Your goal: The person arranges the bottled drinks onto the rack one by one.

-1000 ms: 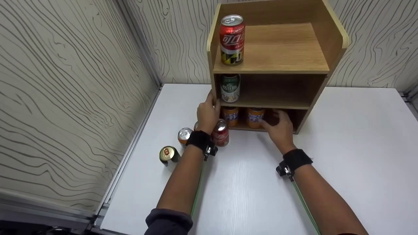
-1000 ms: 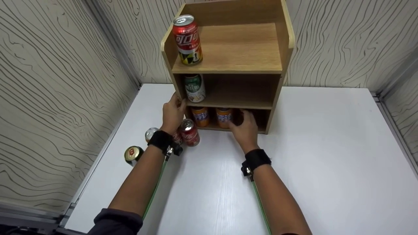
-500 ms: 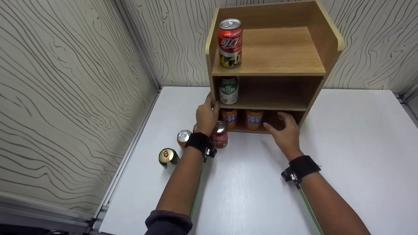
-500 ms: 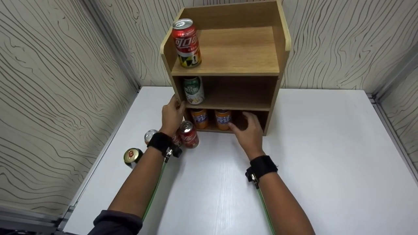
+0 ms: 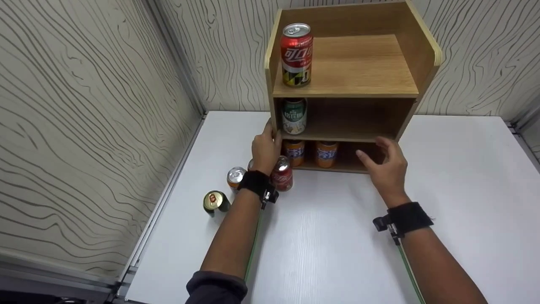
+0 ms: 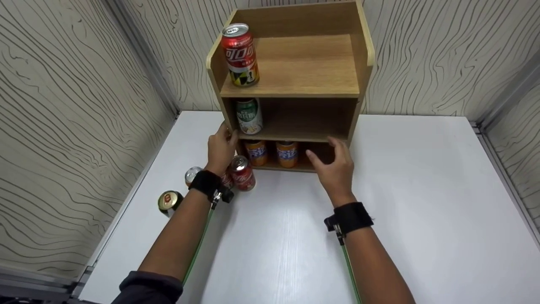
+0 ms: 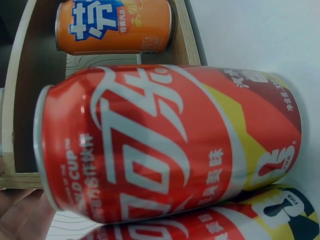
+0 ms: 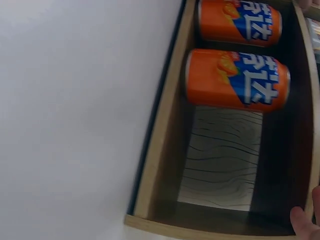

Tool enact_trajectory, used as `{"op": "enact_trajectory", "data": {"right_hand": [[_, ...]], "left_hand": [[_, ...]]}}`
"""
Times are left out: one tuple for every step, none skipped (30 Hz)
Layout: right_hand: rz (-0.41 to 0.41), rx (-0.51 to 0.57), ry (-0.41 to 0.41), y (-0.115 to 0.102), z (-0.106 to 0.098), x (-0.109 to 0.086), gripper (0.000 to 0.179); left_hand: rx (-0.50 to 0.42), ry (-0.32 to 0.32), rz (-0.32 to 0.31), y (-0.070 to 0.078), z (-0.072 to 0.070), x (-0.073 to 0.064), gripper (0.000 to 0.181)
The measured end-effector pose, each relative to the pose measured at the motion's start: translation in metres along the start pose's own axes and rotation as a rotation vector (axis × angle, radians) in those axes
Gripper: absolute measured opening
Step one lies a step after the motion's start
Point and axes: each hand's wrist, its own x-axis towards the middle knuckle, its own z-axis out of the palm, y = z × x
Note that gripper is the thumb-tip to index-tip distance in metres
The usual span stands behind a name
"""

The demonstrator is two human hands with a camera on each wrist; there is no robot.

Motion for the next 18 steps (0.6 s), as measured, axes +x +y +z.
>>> {"op": "enact_trajectory", "data": {"right_hand": [[-0.014, 0.008, 0.015, -0.002, -0.003, 0.002, 0.056], [-0.029, 0.015, 0.030, -0.004, -0.005, 0.004, 0.055], [-0.038, 0.021, 0.045, -0.005, -0.008, 0.007, 0.054], [-0.046, 0.028, 0.061, -0.007, -0.011, 0.009, 0.053], [-0.051, 0.037, 0.077, -0.008, -0.014, 0.011, 0.052], [-0.055, 0.044, 0.091, -0.010, -0.016, 0.013, 0.052], [-0.056, 0.053, 0.103, -0.011, -0.019, 0.014, 0.052], [-0.054, 0.062, 0.118, -0.012, -0.022, 0.016, 0.052], [-0.049, 0.069, 0.134, -0.012, -0.024, 0.018, 0.051], [-0.042, 0.078, 0.149, -0.013, -0.026, 0.020, 0.051], [-0.033, 0.087, 0.163, -0.013, -0.028, 0.022, 0.051], [-0.025, 0.093, 0.176, -0.014, -0.030, 0.023, 0.051], [-0.017, 0.100, 0.190, -0.014, -0.032, 0.025, 0.050], [-0.009, 0.106, 0.202, -0.015, -0.033, 0.027, 0.050], [-0.002, 0.112, 0.213, -0.015, -0.035, 0.029, 0.050], [0.005, 0.119, 0.222, -0.015, -0.036, 0.031, 0.049], [0.010, 0.125, 0.230, -0.015, -0.038, 0.033, 0.049], [0.015, 0.133, 0.238, -0.014, -0.039, 0.034, 0.049]], "left_hand": [[-0.003, 0.007, 0.007, 0.000, 0.000, 0.000, 0.039], [-0.005, 0.014, 0.014, 0.000, 0.000, 0.000, 0.039], [-0.007, 0.017, 0.015, 0.000, 0.000, -0.001, 0.039], [-0.010, 0.017, 0.016, 0.000, 0.000, -0.001, 0.039], [-0.010, 0.016, 0.015, 0.000, 0.000, -0.001, 0.039], [-0.009, 0.014, 0.012, 0.000, 0.000, -0.001, 0.039], [-0.009, 0.012, 0.011, -0.001, 0.000, 0.000, 0.039], [-0.008, 0.010, 0.011, -0.001, 0.000, 0.000, 0.039], [-0.008, 0.007, 0.010, -0.001, 0.000, 0.000, 0.039], [-0.007, 0.004, 0.008, -0.001, 0.000, 0.000, 0.040], [-0.006, 0.000, 0.005, 0.000, 0.000, 0.000, 0.040], [-0.007, -0.003, 0.002, 0.000, 0.000, 0.000, 0.040], [-0.008, -0.006, -0.001, 0.000, 0.000, 0.000, 0.040], [-0.010, -0.009, -0.004, 0.000, 0.000, 0.000, 0.041], [-0.010, -0.012, -0.007, 0.000, 0.000, 0.000, 0.041], [-0.012, -0.015, -0.009, 0.000, 0.000, 0.000, 0.041], [-0.015, -0.016, -0.010, 0.000, 0.000, 0.000, 0.041], [-0.018, -0.016, -0.009, 0.000, 0.000, 0.000, 0.041]]}}
